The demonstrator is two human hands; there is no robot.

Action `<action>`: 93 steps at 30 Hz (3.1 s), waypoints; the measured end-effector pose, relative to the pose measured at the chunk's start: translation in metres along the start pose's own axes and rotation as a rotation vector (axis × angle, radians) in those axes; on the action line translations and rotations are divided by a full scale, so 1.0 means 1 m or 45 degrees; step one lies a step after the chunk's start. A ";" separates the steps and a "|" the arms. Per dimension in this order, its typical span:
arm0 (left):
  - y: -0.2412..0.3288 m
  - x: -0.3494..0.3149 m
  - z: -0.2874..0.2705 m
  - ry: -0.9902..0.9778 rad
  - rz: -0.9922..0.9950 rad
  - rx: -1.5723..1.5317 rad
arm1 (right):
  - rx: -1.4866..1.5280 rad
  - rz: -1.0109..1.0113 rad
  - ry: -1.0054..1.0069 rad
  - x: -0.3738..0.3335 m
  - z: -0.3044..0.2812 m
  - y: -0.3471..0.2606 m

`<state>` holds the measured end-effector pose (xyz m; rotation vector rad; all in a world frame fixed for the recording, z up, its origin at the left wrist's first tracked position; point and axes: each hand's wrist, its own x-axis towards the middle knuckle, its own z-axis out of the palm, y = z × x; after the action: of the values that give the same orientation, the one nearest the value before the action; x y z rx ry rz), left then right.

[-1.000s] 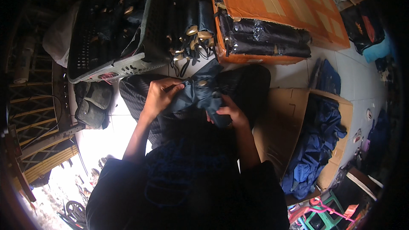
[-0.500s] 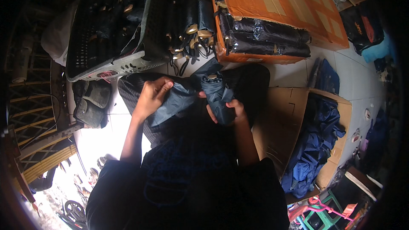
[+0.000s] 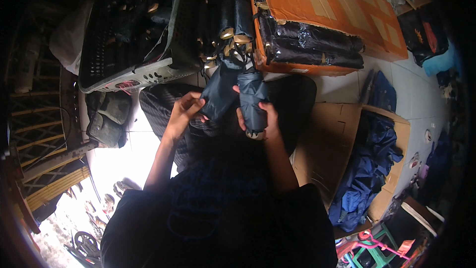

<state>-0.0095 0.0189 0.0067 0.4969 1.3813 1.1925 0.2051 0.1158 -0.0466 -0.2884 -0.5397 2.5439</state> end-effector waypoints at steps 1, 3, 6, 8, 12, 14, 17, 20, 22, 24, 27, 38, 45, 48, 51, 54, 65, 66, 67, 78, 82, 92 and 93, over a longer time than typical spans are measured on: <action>-0.009 -0.001 -0.005 -0.013 0.053 0.002 | 0.013 -0.001 0.019 -0.002 -0.003 -0.001; -0.016 -0.004 -0.006 0.015 0.142 -0.034 | 0.032 0.020 -0.017 -0.003 -0.011 -0.002; -0.024 -0.001 -0.008 0.079 0.217 0.012 | -0.018 0.021 0.016 -0.003 -0.012 -0.001; -0.024 -0.001 -0.008 0.083 0.207 0.012 | -0.020 0.004 0.069 -0.004 -0.010 0.000; -0.016 -0.005 0.001 0.015 0.266 -0.237 | 0.091 0.083 0.087 -0.006 -0.019 0.003; -0.015 -0.005 0.002 -0.009 0.324 -0.189 | 0.171 0.127 0.038 -0.007 -0.030 0.011; -0.011 -0.003 0.012 0.063 0.406 -0.025 | 0.236 0.148 0.003 -0.008 -0.033 0.019; -0.006 -0.002 0.027 0.226 0.421 0.141 | 0.256 0.175 0.043 -0.009 -0.033 0.021; -0.002 0.002 0.033 0.340 0.424 0.237 | 0.267 0.177 0.019 -0.011 -0.037 0.024; 0.002 0.006 0.038 0.407 0.512 0.298 | 0.234 0.236 0.047 -0.013 -0.036 0.024; 0.002 0.014 0.039 0.444 0.579 0.275 | 0.211 0.276 0.028 -0.013 -0.035 0.024; 0.017 0.018 0.039 0.398 0.880 0.868 | -0.043 0.069 -0.048 -0.019 -0.014 0.004; 0.022 0.023 0.044 -0.009 1.018 0.959 | -0.202 0.157 -0.233 -0.026 0.010 -0.016; 0.025 0.022 0.048 -0.033 0.963 0.931 | -0.134 0.167 -0.200 -0.027 0.001 -0.010; 0.020 0.021 0.049 -0.014 0.800 0.858 | 0.037 0.123 -0.158 -0.028 0.001 -0.004; 0.014 0.015 0.055 0.011 0.727 0.698 | 0.203 0.091 -0.180 -0.029 0.000 0.003; -0.008 0.015 0.058 0.105 1.212 1.058 | 0.341 -0.026 -0.185 -0.023 0.004 0.002; -0.009 0.018 0.059 0.111 1.204 1.033 | 0.385 -0.034 -0.191 -0.023 0.005 0.003; -0.010 0.020 0.060 0.118 1.196 1.009 | 0.430 -0.041 -0.199 -0.022 0.005 0.004; -0.008 0.028 0.064 0.206 1.118 0.903 | 0.573 -0.102 -0.263 -0.021 0.000 0.004; -0.007 0.031 0.069 0.286 1.062 0.813 | 0.448 -0.172 -0.185 -0.017 0.003 0.003; 0.010 0.028 0.052 -0.057 1.109 0.795 | -0.768 0.079 0.076 -0.033 0.020 -0.060; 0.011 0.026 0.051 -0.003 1.079 0.818 | -0.807 0.077 0.139 -0.032 0.022 -0.059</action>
<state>0.0268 0.0633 0.0147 1.6558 1.5938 1.3604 0.2517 0.1378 0.0016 -0.6672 -1.3007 2.3266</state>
